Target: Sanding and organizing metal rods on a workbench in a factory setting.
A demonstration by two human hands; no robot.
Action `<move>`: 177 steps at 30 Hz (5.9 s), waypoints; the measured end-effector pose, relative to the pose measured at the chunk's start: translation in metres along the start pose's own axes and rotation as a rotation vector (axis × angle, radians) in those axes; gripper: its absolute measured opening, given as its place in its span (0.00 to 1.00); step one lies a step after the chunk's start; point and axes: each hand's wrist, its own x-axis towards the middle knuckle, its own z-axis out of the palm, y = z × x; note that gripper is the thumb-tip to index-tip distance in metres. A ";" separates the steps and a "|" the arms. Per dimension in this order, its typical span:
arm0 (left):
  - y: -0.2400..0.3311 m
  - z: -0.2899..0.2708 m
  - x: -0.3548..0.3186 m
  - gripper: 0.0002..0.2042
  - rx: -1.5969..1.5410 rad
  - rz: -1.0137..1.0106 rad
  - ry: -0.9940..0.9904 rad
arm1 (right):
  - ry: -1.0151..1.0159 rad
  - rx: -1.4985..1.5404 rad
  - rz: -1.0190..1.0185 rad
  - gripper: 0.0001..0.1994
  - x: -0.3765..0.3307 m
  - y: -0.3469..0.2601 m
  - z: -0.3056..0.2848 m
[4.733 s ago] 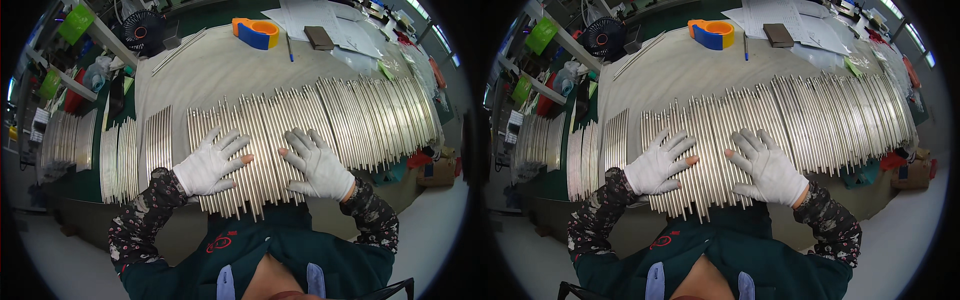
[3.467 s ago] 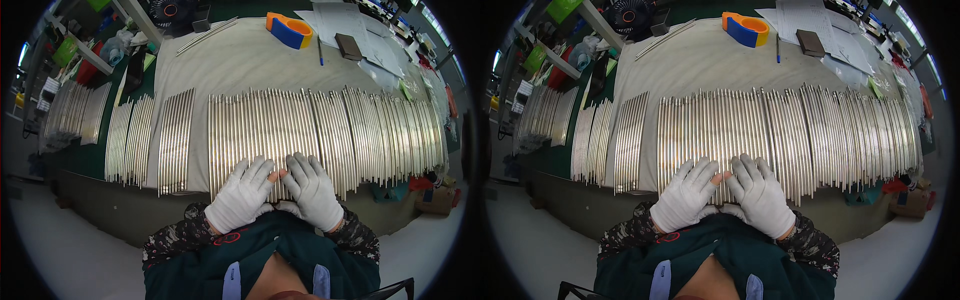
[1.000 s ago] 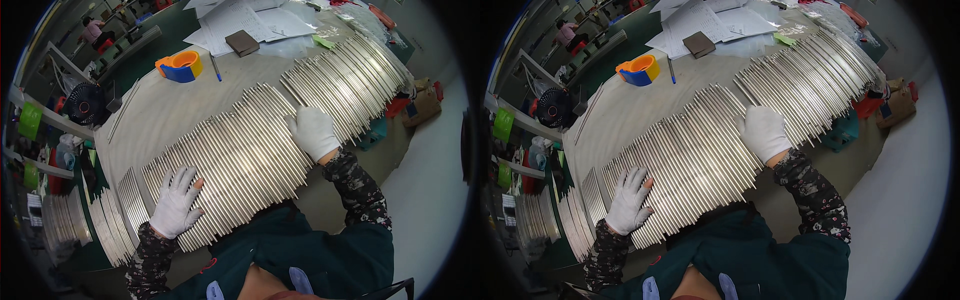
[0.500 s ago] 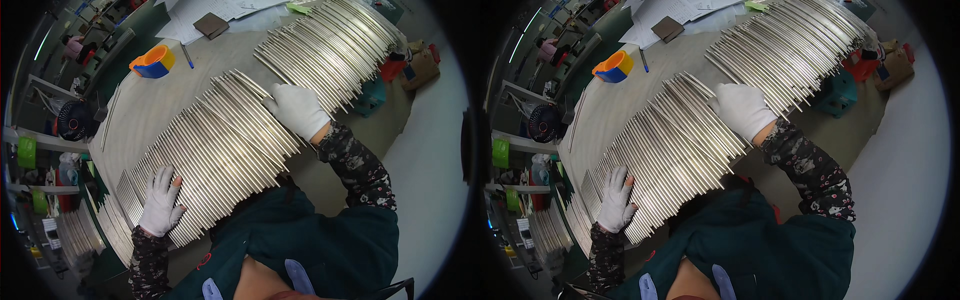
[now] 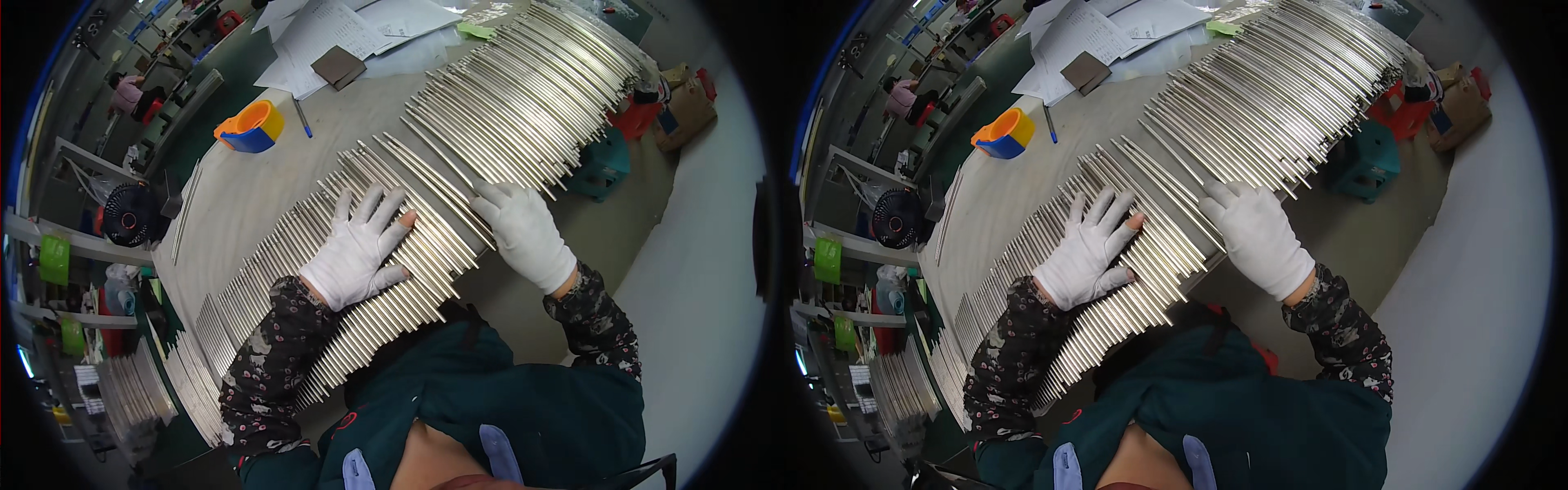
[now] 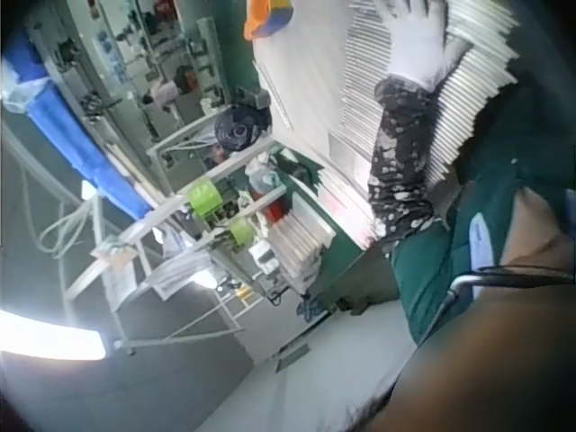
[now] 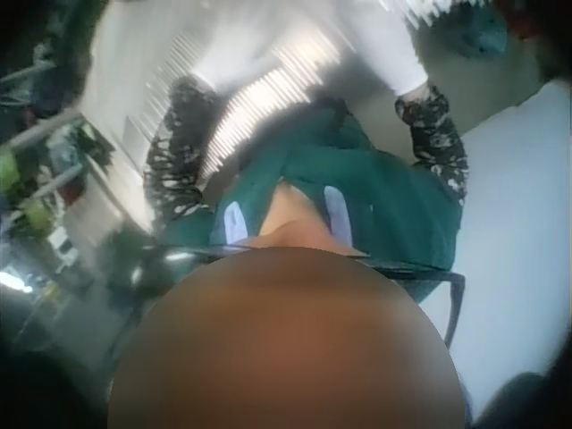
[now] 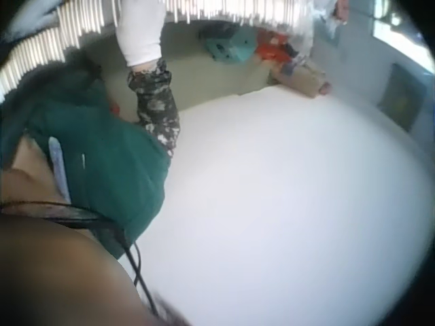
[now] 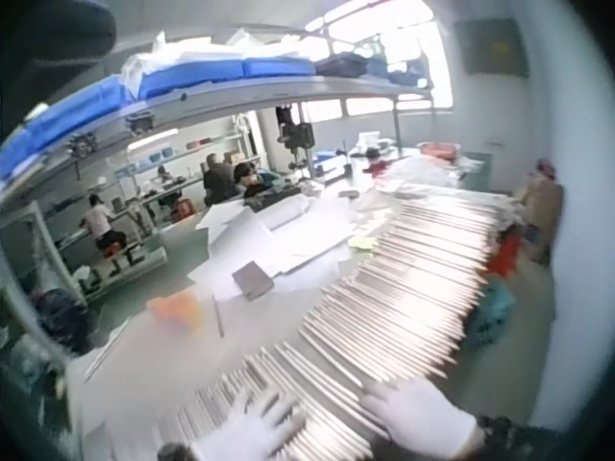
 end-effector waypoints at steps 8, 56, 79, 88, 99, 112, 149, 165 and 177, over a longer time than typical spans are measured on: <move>0.009 -0.005 0.053 0.37 -0.061 0.044 0.043 | 0.090 0.189 -0.135 0.14 -0.001 0.002 -0.002; -0.112 0.016 0.066 0.33 -0.583 -0.180 0.297 | 0.263 1.227 0.415 0.17 -0.066 0.005 -0.004; -0.095 0.013 0.040 0.31 -0.426 -0.246 0.220 | -0.342 0.913 -0.096 0.08 -0.041 -0.009 -0.011; -0.044 0.007 0.058 0.33 -0.146 0.045 0.208 | -0.265 0.799 -0.002 0.08 -0.047 -0.001 -0.011; -0.027 0.006 0.094 0.33 -0.035 0.084 0.130 | -0.132 0.765 0.232 0.07 -0.056 0.017 -0.010; -0.026 0.007 0.083 0.32 -0.018 0.077 0.177 | -0.160 0.691 0.194 0.07 -0.055 0.012 -0.009; -0.028 0.008 0.095 0.33 0.001 0.077 0.183 | -0.205 0.756 -0.022 0.06 -0.052 -0.020 -0.002; -0.057 -0.003 0.025 0.33 -0.165 -0.079 0.252 | -0.132 0.907 -0.052 0.04 -0.049 -0.026 0.005; -0.036 0.007 0.010 0.34 0.003 -0.052 0.154 | -0.158 0.823 -0.031 0.06 -0.055 -0.023 0.004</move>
